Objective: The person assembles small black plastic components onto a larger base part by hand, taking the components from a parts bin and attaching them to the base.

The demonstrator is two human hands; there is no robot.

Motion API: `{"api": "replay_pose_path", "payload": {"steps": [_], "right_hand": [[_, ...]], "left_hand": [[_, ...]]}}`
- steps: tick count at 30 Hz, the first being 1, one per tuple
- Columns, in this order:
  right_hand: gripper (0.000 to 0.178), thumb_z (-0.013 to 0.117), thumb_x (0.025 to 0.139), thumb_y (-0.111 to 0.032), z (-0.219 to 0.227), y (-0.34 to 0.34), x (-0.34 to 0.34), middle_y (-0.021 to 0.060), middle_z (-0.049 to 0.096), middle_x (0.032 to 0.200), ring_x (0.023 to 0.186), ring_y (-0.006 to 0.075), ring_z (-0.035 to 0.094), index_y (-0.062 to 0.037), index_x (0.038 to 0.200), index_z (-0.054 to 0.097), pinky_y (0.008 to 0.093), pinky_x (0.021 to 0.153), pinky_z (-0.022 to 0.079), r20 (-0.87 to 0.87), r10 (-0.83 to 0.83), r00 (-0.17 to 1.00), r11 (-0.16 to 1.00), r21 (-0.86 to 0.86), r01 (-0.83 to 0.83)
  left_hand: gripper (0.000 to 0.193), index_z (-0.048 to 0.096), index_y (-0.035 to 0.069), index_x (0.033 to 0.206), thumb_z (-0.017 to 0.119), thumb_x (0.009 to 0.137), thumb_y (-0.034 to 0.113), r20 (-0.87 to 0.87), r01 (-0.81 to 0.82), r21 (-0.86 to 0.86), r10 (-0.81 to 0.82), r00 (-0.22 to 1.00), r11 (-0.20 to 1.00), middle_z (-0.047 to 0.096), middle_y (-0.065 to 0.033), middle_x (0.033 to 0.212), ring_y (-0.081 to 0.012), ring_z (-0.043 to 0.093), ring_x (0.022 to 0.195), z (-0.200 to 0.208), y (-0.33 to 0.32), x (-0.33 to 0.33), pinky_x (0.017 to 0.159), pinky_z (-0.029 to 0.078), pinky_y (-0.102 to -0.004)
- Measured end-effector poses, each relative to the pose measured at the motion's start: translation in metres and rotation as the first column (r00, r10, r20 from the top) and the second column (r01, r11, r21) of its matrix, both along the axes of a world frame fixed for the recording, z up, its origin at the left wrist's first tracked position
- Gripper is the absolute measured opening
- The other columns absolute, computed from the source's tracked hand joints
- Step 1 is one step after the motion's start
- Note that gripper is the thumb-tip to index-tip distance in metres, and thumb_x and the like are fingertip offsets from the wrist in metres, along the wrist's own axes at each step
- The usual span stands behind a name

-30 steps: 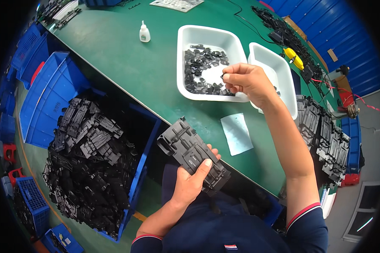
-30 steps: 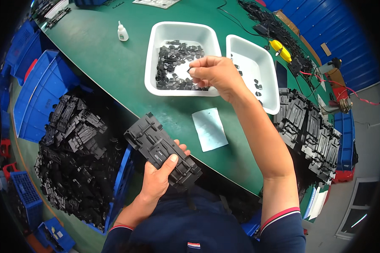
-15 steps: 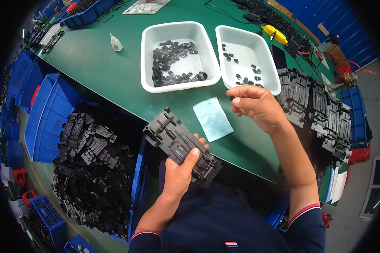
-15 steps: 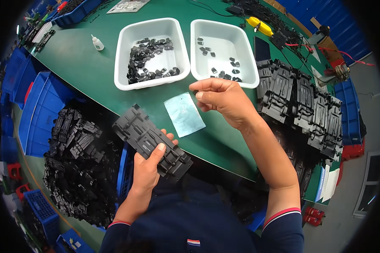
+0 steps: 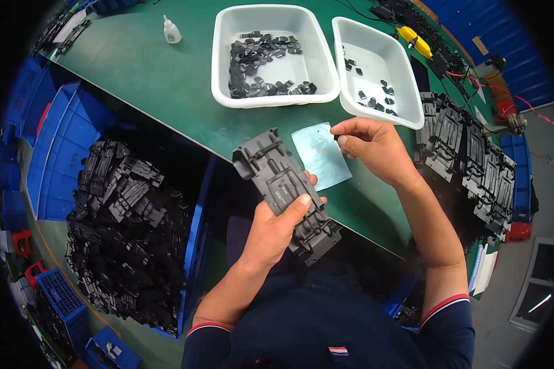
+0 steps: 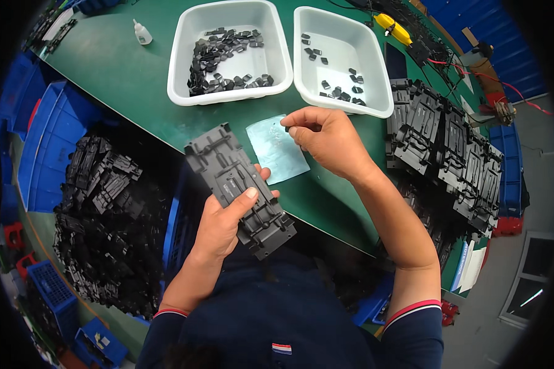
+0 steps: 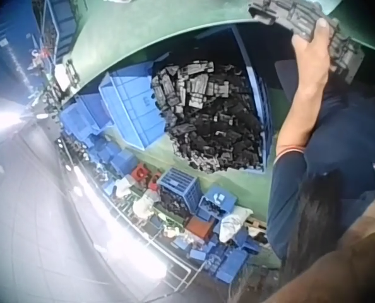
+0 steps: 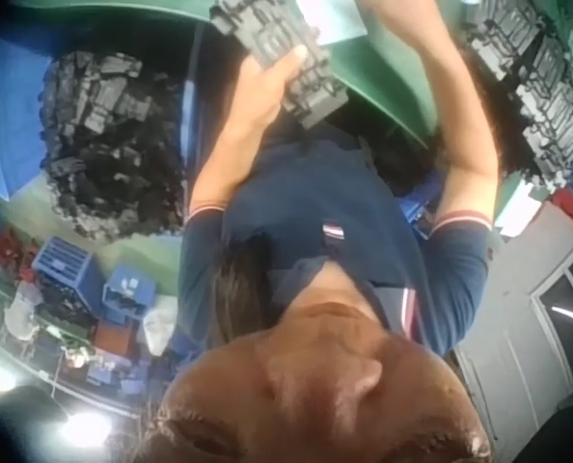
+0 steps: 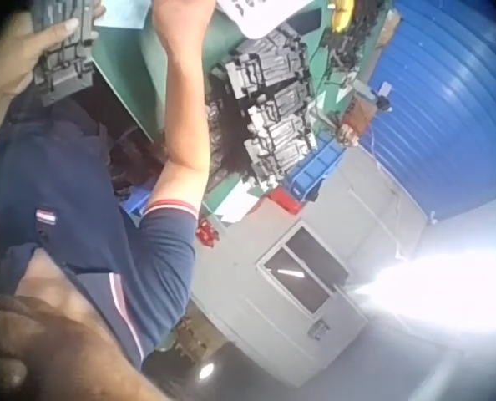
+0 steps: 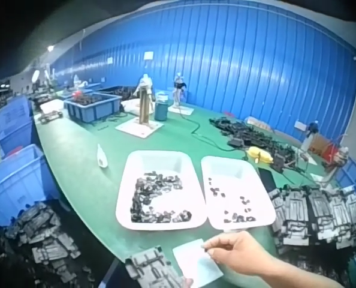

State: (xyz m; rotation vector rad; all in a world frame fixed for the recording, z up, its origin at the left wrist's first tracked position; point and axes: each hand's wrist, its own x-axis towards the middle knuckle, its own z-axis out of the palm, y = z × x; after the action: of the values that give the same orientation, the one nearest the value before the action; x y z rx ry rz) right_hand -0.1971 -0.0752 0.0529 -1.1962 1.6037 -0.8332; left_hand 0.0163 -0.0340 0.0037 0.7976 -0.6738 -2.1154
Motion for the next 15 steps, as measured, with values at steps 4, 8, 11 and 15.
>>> {"api": "replay_pose_path", "payload": {"steps": [4, 8, 11, 15], "right_hand": [[0.016, 0.062, 0.084, -0.007, -0.005, -0.008, 0.007, 0.0040, 0.063, 0.079, 0.070, 0.0092, 0.056, 0.0034, 0.097, 0.066, 0.0252, 0.063, 0.047, -0.160, -0.024, 0.987, 0.999, -0.038, 0.018], [0.017, 0.062, 0.083, -0.006, -0.003, -0.014, 0.014, 0.0056, 0.064, 0.080, 0.071, 0.0101, 0.057, 0.0036, 0.096, 0.066, 0.0262, 0.063, 0.048, -0.270, 0.020, 0.963, 1.000, 0.011, -0.018], [0.017, 0.062, 0.082, -0.006, -0.002, -0.017, 0.017, 0.0074, 0.066, 0.080, 0.071, 0.0108, 0.058, 0.0043, 0.095, 0.066, 0.0264, 0.064, 0.048, -0.332, 0.033, 0.943, 0.999, 0.023, -0.027], [0.016, 0.062, 0.082, -0.005, -0.003, -0.019, 0.023, 0.0069, 0.066, 0.080, 0.071, 0.0102, 0.059, 0.0039, 0.094, 0.067, 0.0266, 0.066, 0.048, -0.397, 0.064, 0.916, 0.998, 0.016, -0.063]], "left_hand": [[0.045, 0.042, -0.007, 0.131, 0.057, 0.092, 0.011, -0.026, 0.021, 0.038, -0.020, 0.999, 0.999, 0.052, -0.0184, 0.128, -0.0275, 0.058, 0.111, 0.000, -0.005, 0.002, 0.091, 0.052, -0.0391], [0.041, 0.045, -0.006, 0.129, 0.056, 0.093, 0.012, -0.027, 0.045, 0.037, -0.044, 0.999, 0.998, 0.054, -0.0145, 0.125, -0.0228, 0.057, 0.111, -0.003, -0.007, 0.004, 0.091, 0.051, -0.0369], [0.043, 0.044, -0.007, 0.130, 0.056, 0.093, 0.011, -0.022, 0.061, 0.013, -0.060, 0.998, 0.998, 0.053, -0.0166, 0.126, -0.0243, 0.056, 0.116, -0.005, -0.009, 0.004, 0.092, 0.052, -0.0393], [0.041, 0.045, -0.006, 0.128, 0.056, 0.093, 0.012, -0.032, 0.079, 0.019, -0.078, 0.996, 0.997, 0.054, -0.0158, 0.124, -0.0237, 0.056, 0.113, -0.007, -0.010, 0.006, 0.092, 0.052, -0.0394]]}}
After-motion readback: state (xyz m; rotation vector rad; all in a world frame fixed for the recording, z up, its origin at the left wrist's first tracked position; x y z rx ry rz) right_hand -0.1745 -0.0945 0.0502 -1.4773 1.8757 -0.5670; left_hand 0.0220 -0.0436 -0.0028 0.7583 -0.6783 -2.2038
